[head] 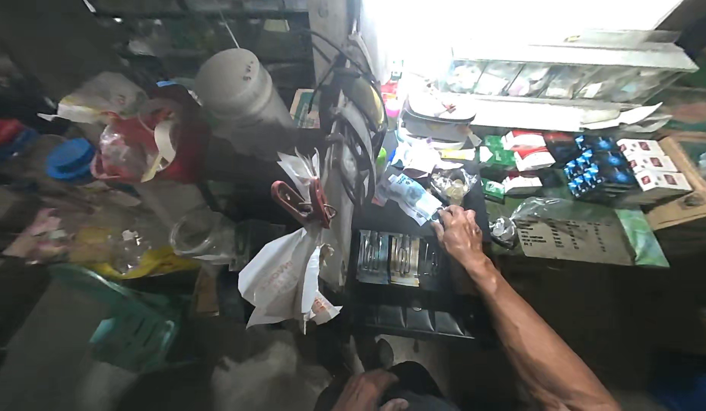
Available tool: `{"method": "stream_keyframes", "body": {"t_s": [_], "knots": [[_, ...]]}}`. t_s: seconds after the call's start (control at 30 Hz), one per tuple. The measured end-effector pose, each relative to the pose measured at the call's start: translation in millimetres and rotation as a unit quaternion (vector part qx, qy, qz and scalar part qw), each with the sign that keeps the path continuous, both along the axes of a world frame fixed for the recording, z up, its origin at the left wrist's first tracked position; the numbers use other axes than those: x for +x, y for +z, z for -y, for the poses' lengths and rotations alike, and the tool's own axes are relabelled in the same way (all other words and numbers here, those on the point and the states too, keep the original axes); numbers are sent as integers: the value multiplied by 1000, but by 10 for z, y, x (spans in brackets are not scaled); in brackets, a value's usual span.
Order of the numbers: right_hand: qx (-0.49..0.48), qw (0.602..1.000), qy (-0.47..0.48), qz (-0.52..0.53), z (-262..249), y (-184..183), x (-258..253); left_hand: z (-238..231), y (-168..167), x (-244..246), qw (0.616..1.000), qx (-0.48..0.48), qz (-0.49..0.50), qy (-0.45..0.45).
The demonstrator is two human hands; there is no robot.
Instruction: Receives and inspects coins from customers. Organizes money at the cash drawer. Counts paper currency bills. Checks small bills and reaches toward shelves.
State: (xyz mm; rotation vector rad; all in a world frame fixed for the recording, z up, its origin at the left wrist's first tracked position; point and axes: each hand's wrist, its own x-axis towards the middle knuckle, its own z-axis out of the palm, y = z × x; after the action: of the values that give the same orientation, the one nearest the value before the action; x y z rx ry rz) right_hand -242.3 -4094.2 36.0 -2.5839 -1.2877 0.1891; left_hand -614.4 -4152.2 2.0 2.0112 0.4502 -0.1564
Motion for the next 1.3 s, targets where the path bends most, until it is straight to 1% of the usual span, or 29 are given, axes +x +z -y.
{"method": "stream_keyframes", "body": {"t_s": [0.13, 0.27, 0.37, 0.43, 0.5, 0.57, 0.63, 0.7, 0.73, 0.77, 0.83, 0.87, 0.93, 1.0, 1.03, 1.1, 1.13, 1.2, 1.3], "knots": [[23, 1000, 10, 19, 31, -44, 2, -62, 23, 26, 1000, 7, 18, -17], [58, 998, 21, 8, 69, -91, 71, -115, 21, 34, 998, 12, 44, -34], [131, 990, 42, 22, 158, -162, 172, -150, 81, 42, 997, 17, 71, -31], [209, 973, 82, 59, 280, -82, 183, -187, 212, 52, 992, 42, 120, 3], [254, 954, 133, 89, 485, 141, 98, -216, 388, 107, 973, 98, 203, 57], [259, 942, 192, 87, 716, 406, -74, -302, 628, 244, 936, 160, 298, 101], [260, 928, 259, 62, 903, 585, -314, -439, 842, 424, 894, 197, 379, 132], [267, 905, 331, 19, 1031, 695, -602, -585, 940, 596, 874, 212, 406, 162], [274, 892, 360, -2, 1081, 727, -745, -638, 913, 663, 879, 193, 398, 178], [281, 879, 384, -17, 1115, 748, -871, -671, 848, 696, 897, 153, 369, 190], [297, 859, 416, -34, 1140, 745, -1055, -669, 701, 663, 934, 27, 285, 213], [305, 852, 424, -42, 1137, 714, -1106, -641, 644, 622, 938, -33, 261, 224], [316, 844, 426, -85, 1102, 629, -1158, -557, 558, 522, 923, -110, 268, 252], [306, 845, 394, -192, 1077, 554, -1201, -495, 533, 411, 910, -145, 266, 282], [290, 843, 366, -266, 1068, 531, -1219, -479, 538, 370, 909, -143, 251, 301], [269, 816, 286, -423, 1028, 491, -1273, -472, 545, 325, 908, -96, 233, 336], [259, 803, 246, -477, 994, 471, -1309, -474, 534, 315, 905, -67, 235, 347], [238, 797, 190, -522, 929, 446, -1379, -470, 506, 307, 897, -39, 254, 360], [220, 822, 191, -489, 837, 380, -1427, -456, 482, 254, 895, -58, 245, 368]]}}
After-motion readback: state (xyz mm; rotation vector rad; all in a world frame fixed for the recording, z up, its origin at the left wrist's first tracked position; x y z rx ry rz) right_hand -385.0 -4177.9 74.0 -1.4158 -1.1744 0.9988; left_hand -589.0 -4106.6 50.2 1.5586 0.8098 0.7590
